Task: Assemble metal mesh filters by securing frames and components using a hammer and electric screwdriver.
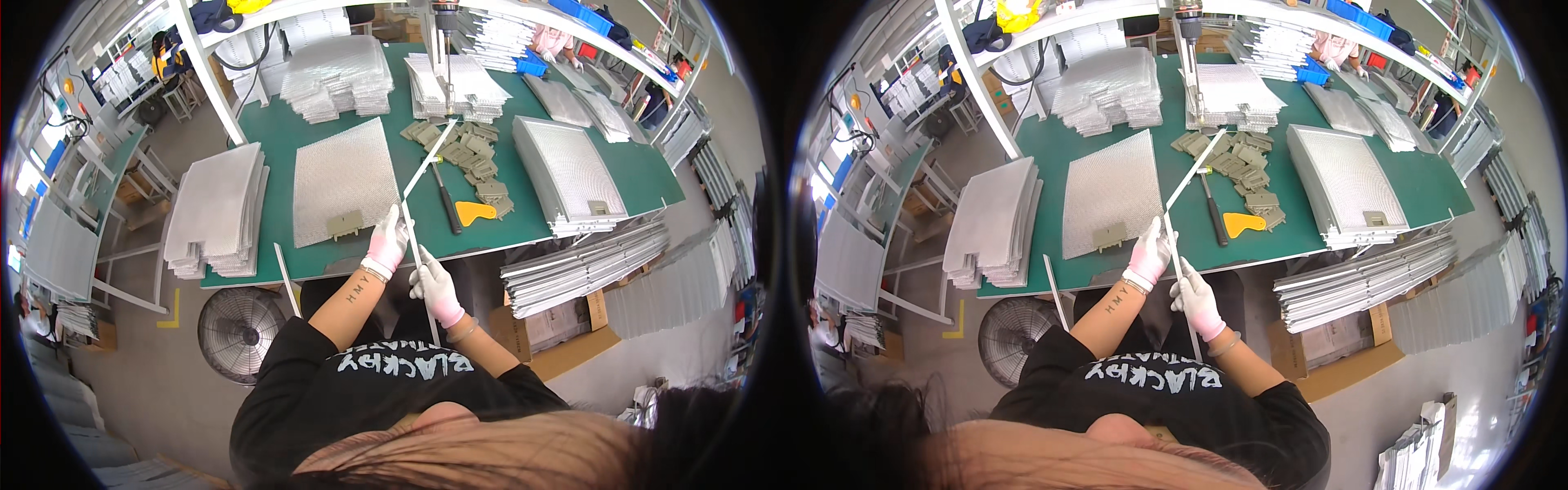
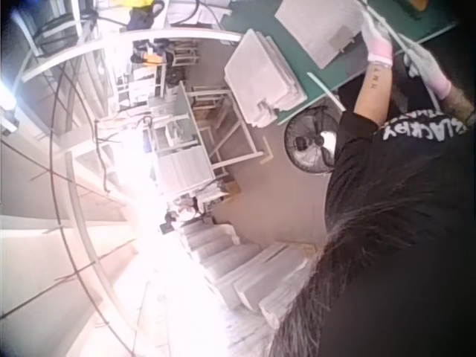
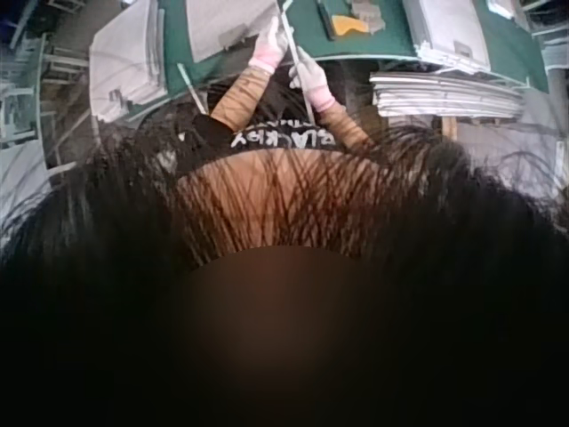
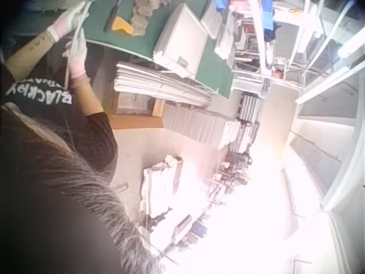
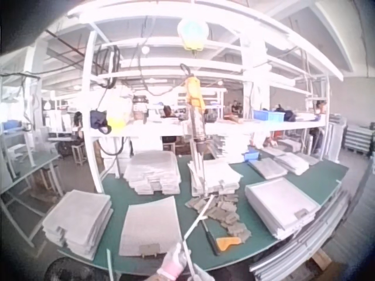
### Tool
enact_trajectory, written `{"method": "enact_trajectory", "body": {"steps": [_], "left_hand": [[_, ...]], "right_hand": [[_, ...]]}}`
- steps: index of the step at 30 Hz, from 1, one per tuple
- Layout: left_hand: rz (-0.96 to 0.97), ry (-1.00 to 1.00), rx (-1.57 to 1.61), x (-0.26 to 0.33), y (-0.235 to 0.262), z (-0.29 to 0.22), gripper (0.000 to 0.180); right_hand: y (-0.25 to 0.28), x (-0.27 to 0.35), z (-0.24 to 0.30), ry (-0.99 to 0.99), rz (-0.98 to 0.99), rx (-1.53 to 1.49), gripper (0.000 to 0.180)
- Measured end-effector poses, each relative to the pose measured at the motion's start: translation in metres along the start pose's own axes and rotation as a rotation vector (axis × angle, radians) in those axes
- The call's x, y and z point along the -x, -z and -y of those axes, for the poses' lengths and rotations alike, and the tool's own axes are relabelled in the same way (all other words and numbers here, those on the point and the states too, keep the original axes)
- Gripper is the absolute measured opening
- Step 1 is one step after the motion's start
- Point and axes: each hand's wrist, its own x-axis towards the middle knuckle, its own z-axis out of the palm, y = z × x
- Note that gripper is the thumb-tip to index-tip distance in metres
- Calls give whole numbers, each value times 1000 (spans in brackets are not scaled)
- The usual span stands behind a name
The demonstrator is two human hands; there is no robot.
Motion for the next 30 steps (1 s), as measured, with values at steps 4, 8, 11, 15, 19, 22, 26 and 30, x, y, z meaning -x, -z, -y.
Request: {"method": "enact_trajectory", "body": {"steps": [4, 8, 11, 15, 19, 22, 26, 30], "left_hand": [[-55, 36, 45, -8, 8, 1, 25], [-59, 16, -35, -9, 10, 6, 24], [-59, 15, -93, 0, 20, 10, 26], [138, 168, 58, 26, 0, 17, 36], [325, 184, -68, 95, 10, -38, 38], [-70, -588, -1419, 124, 18, -128, 33], [-245, -373, -1545, 99, 120, -206, 48], [210, -314, -704, 107, 53, -203, 70]], "right_hand": [[1, 2, 2, -24, 18, 44, 51], [4, -11, 3, 25, 10, 183, 51], [8, -48, 30, 64, 115, 286, 49], [25, -138, 7, 506, 13, 542, 50], [16, -136, 35, -131, 153, 331, 21], [19, -132, 36, -188, 164, 186, 13], [13, -134, 34, -220, 239, -6, 13], [11, -129, 36, -154, 200, 94, 11]]}}
